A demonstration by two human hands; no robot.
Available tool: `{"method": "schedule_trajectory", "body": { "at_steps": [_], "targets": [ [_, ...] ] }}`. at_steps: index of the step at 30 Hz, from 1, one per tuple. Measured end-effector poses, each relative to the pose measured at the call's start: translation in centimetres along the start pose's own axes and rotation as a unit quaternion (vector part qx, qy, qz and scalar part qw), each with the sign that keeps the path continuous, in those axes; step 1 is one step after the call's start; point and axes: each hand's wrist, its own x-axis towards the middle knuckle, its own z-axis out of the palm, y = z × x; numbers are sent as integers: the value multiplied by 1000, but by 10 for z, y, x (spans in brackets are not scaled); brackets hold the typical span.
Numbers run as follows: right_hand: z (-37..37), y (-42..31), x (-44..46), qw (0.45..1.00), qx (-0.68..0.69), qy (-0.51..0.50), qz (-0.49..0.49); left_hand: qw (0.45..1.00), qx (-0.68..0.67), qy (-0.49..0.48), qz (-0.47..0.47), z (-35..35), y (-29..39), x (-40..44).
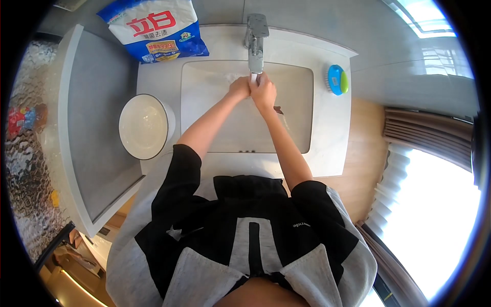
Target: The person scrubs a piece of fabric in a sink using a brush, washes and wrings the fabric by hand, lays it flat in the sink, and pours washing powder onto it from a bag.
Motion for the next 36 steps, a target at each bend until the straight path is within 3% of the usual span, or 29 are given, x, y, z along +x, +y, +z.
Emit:
{"method": "schedule_trajectory", "body": {
  "at_steps": [3, 6, 8, 10, 12, 14, 16, 18, 21, 22, 25, 26, 28, 29, 30, 33, 34, 36],
  "targets": [
    [-11, 3, -4, 997, 53, 11, 61, 989, 126, -23, 76, -21, 25, -7],
    [-17, 5, -6, 993, 50, 33, 99, 985, 92, 34, 143, -18, 32, -3],
    [-18, 10, -8, 992, 45, 46, 107, 990, 24, -1, 136, 5, 20, 18],
    [-20, 13, -8, 991, 44, 58, 111, 986, 76, -21, 144, -2, 29, 16],
    [-19, 12, -7, 991, 48, 66, 110, 955, 246, -25, 161, -20, 41, 0],
    [-13, 9, -5, 991, 66, 67, 94, 992, 101, -2, 75, -17, 32, -15],
    [-8, 4, -2, 993, 73, 45, 78, 995, -95, -3, -30, -10, 14, -24],
    [-2, -5, 1, 996, 68, -1, 62, 931, -333, -27, -149, -5, -6, -30],
    [12, -14, 1, 997, 72, -17, 22, 891, -447, 19, -77, 2, -19, -53],
    [17, -14, 3, 991, 110, -54, 50, 891, -450, 47, -32, 2, -24, -56],
    [29, -3, 7, 949, 303, -84, 29, 825, -556, 96, -45, -3, -21, -68],
    [27, 3, 7, 904, 371, -154, 147, 823, -558, 105, -19, -5, -18, -72],
    [16, 2, 4, 843, 459, -213, 183, 818, -560, 123, 32, -11, -12, -78],
    [10, 2, 3, 808, 500, -241, 200, 845, -518, 132, 17, -10, -13, -78],
    [-1, -1, 5, 807, 481, -268, 215, 870, -473, 140, 3, -11, -14, -75],
    [-7, 8, 6, 890, 327, -287, 133, 915, -383, 122, -44, -13, -17, -67],
    [-16, 7, 9, 894, 292, -315, 130, 925, -359, 110, -59, -15, -17, -65],
    [-18, 18, 9, 888, 317, -312, 119, 947, -283, 150, 6, -18, -18, -61]
  ]
}}
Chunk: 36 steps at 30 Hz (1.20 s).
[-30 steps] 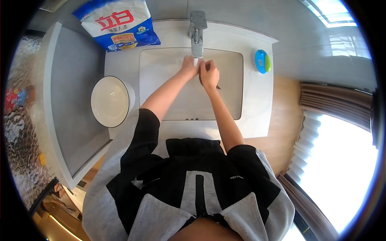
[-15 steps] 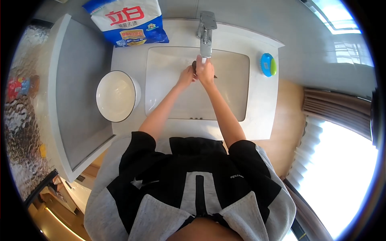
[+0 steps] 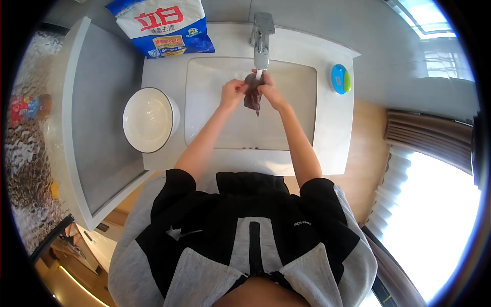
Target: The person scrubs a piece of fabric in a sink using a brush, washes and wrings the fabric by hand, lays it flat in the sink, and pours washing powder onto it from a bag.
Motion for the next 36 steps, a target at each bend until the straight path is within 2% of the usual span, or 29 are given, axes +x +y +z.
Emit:
{"method": "schedule_trajectory", "body": {
  "at_steps": [1, 4, 7, 8, 9, 14, 15, 17, 18, 19, 20, 21, 23, 24, 28, 31, 34, 36],
  "targets": [
    [-3, 4, 0, 1000, 11, -3, -10, 998, 34, 8, 43, -1, 0, 1],
    [-13, -1, -4, 993, -104, 3, -58, 991, 81, 36, 99, -12, 8, 6],
    [-20, -2, -4, 974, -206, 16, -87, 996, 67, -3, 60, -24, 17, 6],
    [-23, -1, -5, 961, -256, 16, -104, 996, -7, -59, 66, -25, 3, 12],
    [-24, -6, -8, 944, -305, 15, -121, 995, -19, -88, 48, -28, 3, 15],
    [-27, -3, -1, 929, -291, 103, -202, 967, -127, -203, -81, -36, 28, 17],
    [-28, 6, 3, 927, -282, 128, -210, 963, -146, -199, -109, -34, 35, 14],
    [-14, 29, 7, 939, -217, 237, -120, 950, -181, -192, -164, -25, 44, 7],
    [-5, 29, 5, 936, -182, 291, -73, 950, -180, -196, -163, -22, 42, 4],
    [-1, 29, 2, 971, -64, 227, 24, 955, -157, -198, -158, -20, 41, 2],
    [3, 30, -5, 979, 57, 157, 120, 959, -134, -199, -153, -18, 39, -2],
    [9, 28, -8, 958, 176, 81, 212, 962, -111, -200, -148, -18, 39, -5],
    [19, 60, 0, 902, 382, -6, 200, 965, -125, -194, -127, -16, 31, -12],
    [23, 60, -4, 888, 419, -39, 184, 965, -133, -190, -126, -17, 32, -18],
    [27, 69, -12, 833, 533, -38, 144, 981, -82, -154, -81, -14, 8, -24],
    [22, 74, -14, 795, 594, -2, 121, 990, -33, -131, -42, -13, -10, -29],
    [19, 71, -11, 785, 599, -1, 158, 992, -27, -120, -28, -10, -12, -34],
    [24, 69, -10, 760, 611, 49, 214, 991, -13, -131, -18, -9, -4, -37]
  ]
}}
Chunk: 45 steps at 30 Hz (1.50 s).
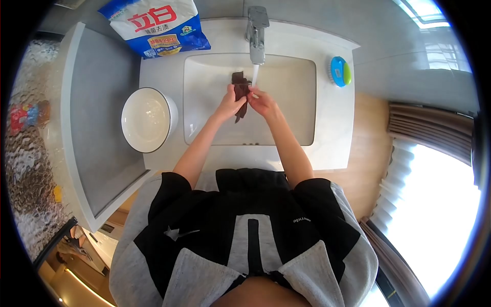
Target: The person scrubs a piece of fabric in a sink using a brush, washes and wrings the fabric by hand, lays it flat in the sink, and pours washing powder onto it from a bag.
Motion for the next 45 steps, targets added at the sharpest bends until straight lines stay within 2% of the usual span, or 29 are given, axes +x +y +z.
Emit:
{"method": "schedule_trajectory", "body": {
  "at_steps": [1, 3, 6, 9, 10, 13, 16, 19, 25, 28, 34, 37, 40, 43, 45],
  "targets": [
    [4, 1, 0, 999, 15, 34, 9, 999, 29, 4, -28, -1, 8, -1],
    [11, 1, -7, 1000, 23, 6, 4, 992, 88, 15, -84, -4, 21, -4],
    [25, 2, -21, 1000, 0, -26, -9, 973, 187, 129, -31, -5, 21, -10],
    [32, 1, -31, 998, -34, -35, -32, 908, 304, 231, 170, -8, 29, -10],
    [33, 0, -32, 997, -45, -37, -41, 894, 332, 230, 195, -9, 37, -9],
    [27, -5, -28, 982, -145, -83, -84, 906, 319, 156, 232, -7, 34, 5],
    [36, -10, -47, 953, -241, -5, -183, 939, 220, 172, 202, 3, 38, 9],
    [35, -15, -55, 938, -272, -34, -210, 950, 184, 153, 200, 11, 48, 7],
    [33, -27, -64, 932, -269, -17, -242, 930, 192, 98, 297, 13, 50, 21],
    [39, -29, -69, 929, -287, -16, -233, 928, 219, 61, 294, 7, 49, 27],
    [37, -31, -64, 911, -337, 10, -239, 971, 149, 63, 177, -3, 41, 29],
    [43, -29, -66, 902, -355, 46, -241, 978, 49, 117, 168, -8, 27, 33],
    [36, -33, -62, 913, -346, 44, -210, 979, -157, 126, 13, -11, 7, 45],
    [23, -45, -58, 955, -263, -10, -135, 912, -367, 105, -147, -21, 13, 50],
    [29, -46, -67, 969, -231, 22, -87, 928, -317, 46, -188, -21, 17, 47]
  ]
}}
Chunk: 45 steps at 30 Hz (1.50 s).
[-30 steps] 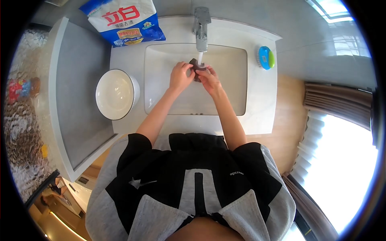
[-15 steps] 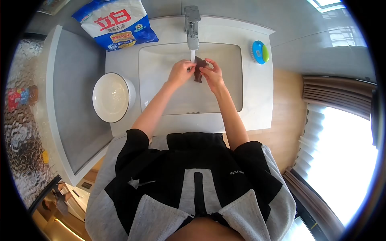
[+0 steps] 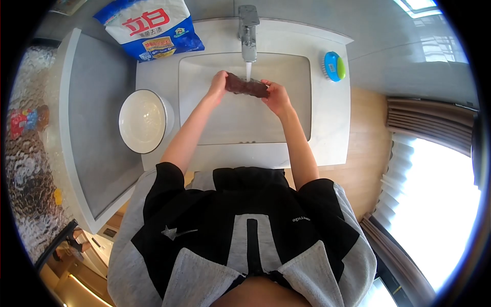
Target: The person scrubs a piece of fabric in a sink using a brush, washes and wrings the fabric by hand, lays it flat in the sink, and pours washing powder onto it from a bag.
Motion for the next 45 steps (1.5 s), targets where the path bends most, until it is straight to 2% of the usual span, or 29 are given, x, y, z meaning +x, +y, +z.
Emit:
{"method": "schedule_trajectory", "body": {
  "at_steps": [1, 3, 7, 8, 10, 13, 14, 20, 22, 25, 29, 32, 33, 36, 37, 40, 43, 45],
  "targets": [
    [6, -2, -4, 999, 15, 10, 29, 999, 35, -2, -35, 4, 2, -3],
    [14, 7, 0, 985, -162, 46, -23, 991, 84, -7, -105, 10, 2, -8],
    [1, 28, 29, 896, -410, 72, -152, 944, -74, -54, -316, 14, -14, -14],
    [-4, 33, 40, 878, -446, 68, -162, 947, -39, 43, -317, 14, -29, -17],
    [0, 37, 49, 835, -516, 58, -181, 939, 35, 54, -337, 15, -44, -13],
    [3, 28, 47, 770, -594, 42, -231, 944, 82, -79, -309, 16, -56, -12],
    [4, 22, 45, 750, -612, 34, -247, 942, 99, -88, -310, 12, -60, -8],
    [7, -7, 37, 752, -631, -7, -191, 924, 136, -98, -344, 5, -41, -5],
    [10, -6, 32, 696, -677, 7, -238, 929, 123, -73, -342, -2, -44, 2],
    [5, -1, 33, 631, -728, 47, -263, 980, 131, 76, -132, 21, -26, -22],
    [-16, 1, 40, 600, -747, 133, -255, 973, 180, 105, 98, 11, -23, -13],
    [-39, -13, 53, 784, -594, 94, -152, 958, 177, 148, 172, 5, -17, -11],
    [-33, -18, 49, 869, -470, 103, -114, 960, 166, 150, 171, 8, -10, -19],
    [-31, -25, 43, 969, -210, 78, -102, 963, 140, 152, 175, 1, -7, -13],
    [-29, -28, 40, 972, -196, 66, -114, 967, 124, 142, 172, -2, -4, -12],
    [-20, -33, 37, 974, -176, 71, -123, 947, 128, 169, 243, -1, 4, -16],
    [-19, -43, 39, 967, -213, 48, -132, 949, 80, 168, 255, -10, 18, -20],
    [-22, -52, 29, 977, -197, 24, -80, 943, 73, 182, 270, -20, 26, -23]
  ]
}}
